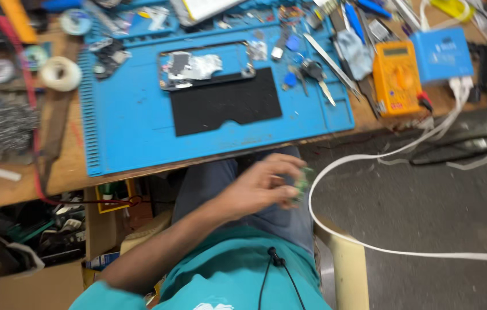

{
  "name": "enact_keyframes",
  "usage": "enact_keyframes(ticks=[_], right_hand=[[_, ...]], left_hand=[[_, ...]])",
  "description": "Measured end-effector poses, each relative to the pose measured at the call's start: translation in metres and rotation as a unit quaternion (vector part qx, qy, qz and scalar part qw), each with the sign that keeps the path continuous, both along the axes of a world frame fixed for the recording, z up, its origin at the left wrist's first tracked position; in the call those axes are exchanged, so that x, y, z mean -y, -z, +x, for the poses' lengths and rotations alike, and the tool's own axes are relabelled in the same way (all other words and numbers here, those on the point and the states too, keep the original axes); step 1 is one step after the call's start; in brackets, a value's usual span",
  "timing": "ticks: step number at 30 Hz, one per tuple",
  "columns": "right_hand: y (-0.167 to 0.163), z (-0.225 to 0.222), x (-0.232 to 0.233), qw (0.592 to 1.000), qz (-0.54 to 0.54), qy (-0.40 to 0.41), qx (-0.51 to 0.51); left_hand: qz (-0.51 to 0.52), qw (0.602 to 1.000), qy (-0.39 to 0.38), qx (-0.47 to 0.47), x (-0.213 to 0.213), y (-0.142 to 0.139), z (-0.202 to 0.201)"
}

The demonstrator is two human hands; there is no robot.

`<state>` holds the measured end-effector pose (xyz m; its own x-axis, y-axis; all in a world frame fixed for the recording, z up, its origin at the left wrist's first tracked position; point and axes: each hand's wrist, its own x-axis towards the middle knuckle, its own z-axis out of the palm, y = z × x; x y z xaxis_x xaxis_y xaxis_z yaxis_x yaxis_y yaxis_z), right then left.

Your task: The person pries open a smartphone on a blue repair mat, removes the back cover and works on the internal components. They use a screwdriver on the phone, plug in a charging cable to test it, handle the battery and a small circuit board, and connect the board to a cable at the end.

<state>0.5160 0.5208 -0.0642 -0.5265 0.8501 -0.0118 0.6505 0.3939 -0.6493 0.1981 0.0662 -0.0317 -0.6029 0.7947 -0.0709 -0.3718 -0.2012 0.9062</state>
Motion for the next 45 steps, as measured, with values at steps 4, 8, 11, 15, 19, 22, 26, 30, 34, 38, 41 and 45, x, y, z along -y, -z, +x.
enact_keyframes(ticks=[4,8,11,15,19,22,26,30,34,38,41,45], right_hand=[[-0.048,-0.059,0.066,0.979,-0.005,-0.107,-0.172],[-0.091,-0.146,0.154,0.923,-0.055,-0.260,-0.280],[-0.099,-0.199,0.226,0.877,-0.114,-0.380,-0.272],[-0.090,-0.241,0.283,0.867,-0.154,-0.418,-0.224],[-0.084,-0.257,0.303,0.857,-0.257,-0.366,-0.256],[-0.087,-0.260,0.311,0.840,-0.266,-0.376,-0.286],[-0.096,-0.261,0.321,0.864,-0.081,-0.426,-0.256],[-0.104,-0.274,0.332,0.865,0.032,-0.428,-0.261],[-0.109,-0.299,0.340,0.852,0.100,-0.433,-0.276],[-0.112,-0.318,0.346,0.846,0.119,-0.438,-0.279],[-0.112,-0.329,0.347,0.859,0.099,-0.430,-0.259],[-0.108,-0.345,0.340,0.865,-0.085,-0.437,-0.232]], left_hand=[[-0.023,0.999,-0.041,0.024,0.045,-0.009,0.013],[0.007,0.993,-0.088,0.082,0.052,-0.016,0.017],[0.019,0.986,-0.140,0.087,0.049,-0.019,0.011],[0.038,0.981,-0.159,0.101,0.051,-0.022,0.006],[0.033,0.979,-0.169,0.105,0.049,-0.019,0.005],[0.037,0.978,-0.182,0.092,0.047,-0.014,0.005],[0.000,0.975,-0.223,0.017,0.044,-0.012,0.004],[-0.018,0.963,-0.262,-0.056,0.040,-0.021,-0.007],[-0.039,0.949,-0.294,-0.109,0.037,-0.034,-0.024],[-0.049,0.936,-0.315,-0.152,0.041,-0.040,-0.038],[-0.059,0.928,-0.325,-0.172,0.044,-0.040,-0.045],[-0.001,0.947,-0.304,-0.100,0.050,-0.037,-0.055]])
